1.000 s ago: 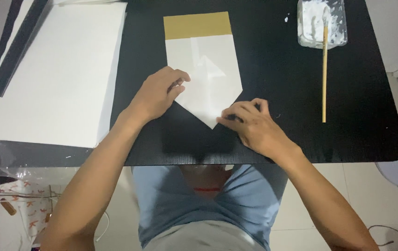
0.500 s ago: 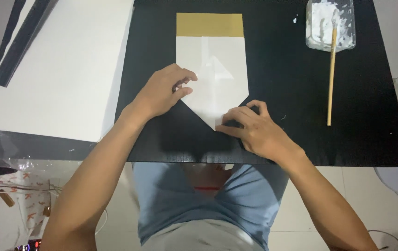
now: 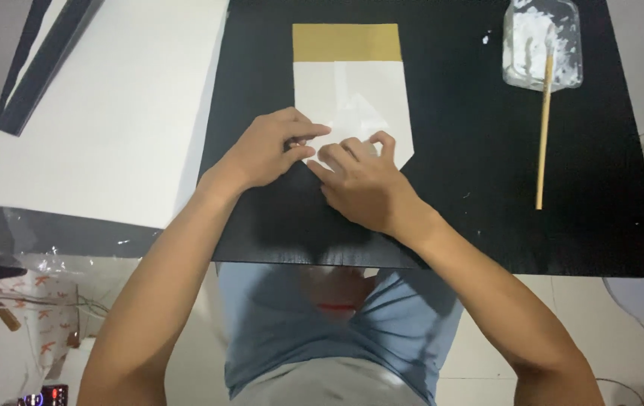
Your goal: The person folds a white sheet of paper into a triangular shape, applies white adhesive with a brush to the edges, and presses the flaps together to secure them. The process involves repeated folding, gluing, and pressing actions to form a structured paper object.
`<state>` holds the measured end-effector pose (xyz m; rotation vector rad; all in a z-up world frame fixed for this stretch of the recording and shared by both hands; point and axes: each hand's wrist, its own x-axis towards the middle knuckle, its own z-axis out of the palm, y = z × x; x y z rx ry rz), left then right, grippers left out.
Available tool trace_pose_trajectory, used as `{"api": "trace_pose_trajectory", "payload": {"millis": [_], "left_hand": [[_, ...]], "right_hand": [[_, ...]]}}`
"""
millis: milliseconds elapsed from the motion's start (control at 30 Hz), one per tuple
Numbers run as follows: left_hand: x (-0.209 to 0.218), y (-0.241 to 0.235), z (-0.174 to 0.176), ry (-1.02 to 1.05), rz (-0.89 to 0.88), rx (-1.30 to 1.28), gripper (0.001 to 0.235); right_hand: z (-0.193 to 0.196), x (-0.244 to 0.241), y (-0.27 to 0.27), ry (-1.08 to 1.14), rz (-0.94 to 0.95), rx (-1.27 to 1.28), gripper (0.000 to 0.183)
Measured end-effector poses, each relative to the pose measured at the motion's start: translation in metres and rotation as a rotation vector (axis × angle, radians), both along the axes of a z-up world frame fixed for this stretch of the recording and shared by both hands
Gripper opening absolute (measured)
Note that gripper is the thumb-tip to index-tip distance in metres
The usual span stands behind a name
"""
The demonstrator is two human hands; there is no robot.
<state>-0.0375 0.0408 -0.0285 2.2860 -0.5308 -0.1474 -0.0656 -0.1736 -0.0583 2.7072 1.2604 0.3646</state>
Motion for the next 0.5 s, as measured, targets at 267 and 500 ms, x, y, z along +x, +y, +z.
{"api": "trace_pose_trajectory", "payload": {"millis": [267, 500], "left_hand": [[0.003, -0.001, -0.003, 0.014, 0.005, -0.002, 0.033], [0.002, -0.002, -0.002, 0.016, 0.021, 0.007, 0.032]], "right_hand": [[0.008, -0.03, -0.031, 0.05, -0.011, 0.031, 0.022], [0.016, -0.054, -0.052, 0.088, 0.046, 0.109, 0.024]]}}
